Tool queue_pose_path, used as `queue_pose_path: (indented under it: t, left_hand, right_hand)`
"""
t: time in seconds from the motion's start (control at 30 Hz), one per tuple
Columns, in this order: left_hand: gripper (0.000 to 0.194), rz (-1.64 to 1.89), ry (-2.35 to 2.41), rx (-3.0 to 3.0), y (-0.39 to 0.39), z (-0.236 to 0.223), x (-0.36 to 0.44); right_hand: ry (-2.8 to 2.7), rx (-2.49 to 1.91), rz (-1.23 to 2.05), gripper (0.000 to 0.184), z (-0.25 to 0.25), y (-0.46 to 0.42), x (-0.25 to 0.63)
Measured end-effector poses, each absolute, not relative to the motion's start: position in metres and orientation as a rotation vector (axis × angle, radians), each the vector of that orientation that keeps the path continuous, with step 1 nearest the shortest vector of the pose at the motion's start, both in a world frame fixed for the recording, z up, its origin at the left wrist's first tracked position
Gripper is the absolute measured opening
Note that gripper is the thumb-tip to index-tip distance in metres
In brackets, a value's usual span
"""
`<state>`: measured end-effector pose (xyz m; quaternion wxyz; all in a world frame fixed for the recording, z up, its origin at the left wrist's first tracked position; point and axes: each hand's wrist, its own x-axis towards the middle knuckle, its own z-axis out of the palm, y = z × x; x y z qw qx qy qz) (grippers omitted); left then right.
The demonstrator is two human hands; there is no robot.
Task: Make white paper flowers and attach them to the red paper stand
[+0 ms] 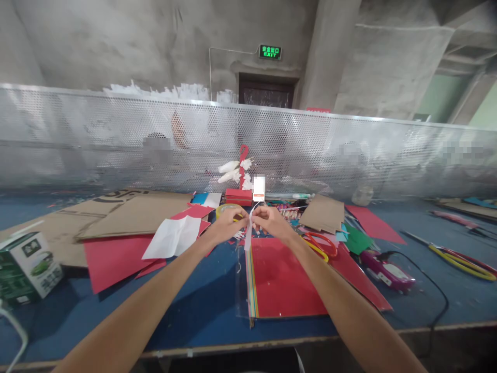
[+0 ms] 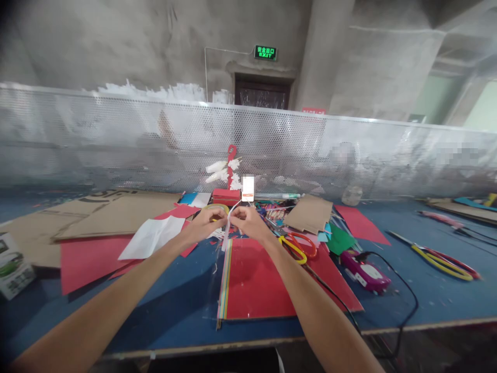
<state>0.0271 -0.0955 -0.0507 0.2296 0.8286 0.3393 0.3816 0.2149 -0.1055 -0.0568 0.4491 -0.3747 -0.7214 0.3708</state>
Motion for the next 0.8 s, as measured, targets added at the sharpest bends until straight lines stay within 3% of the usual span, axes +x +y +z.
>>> queue_pose_path:
  t: [0.27,0.8]
  left_hand:
    - [0.024,1.051,0.858,2.158,-0.0882,-0.0537,0.0237]
    - [0.019,1.034,0.895,2.142,-0.0887,-0.0546,0.0257]
  right_hand:
    - [-1.752,-0.894,0.973,0.017,-0.0549,-0.1068,0.2159]
    - [-1.758,-0.897,0.977,0.017,-0.0533,-0.1086,0.215]
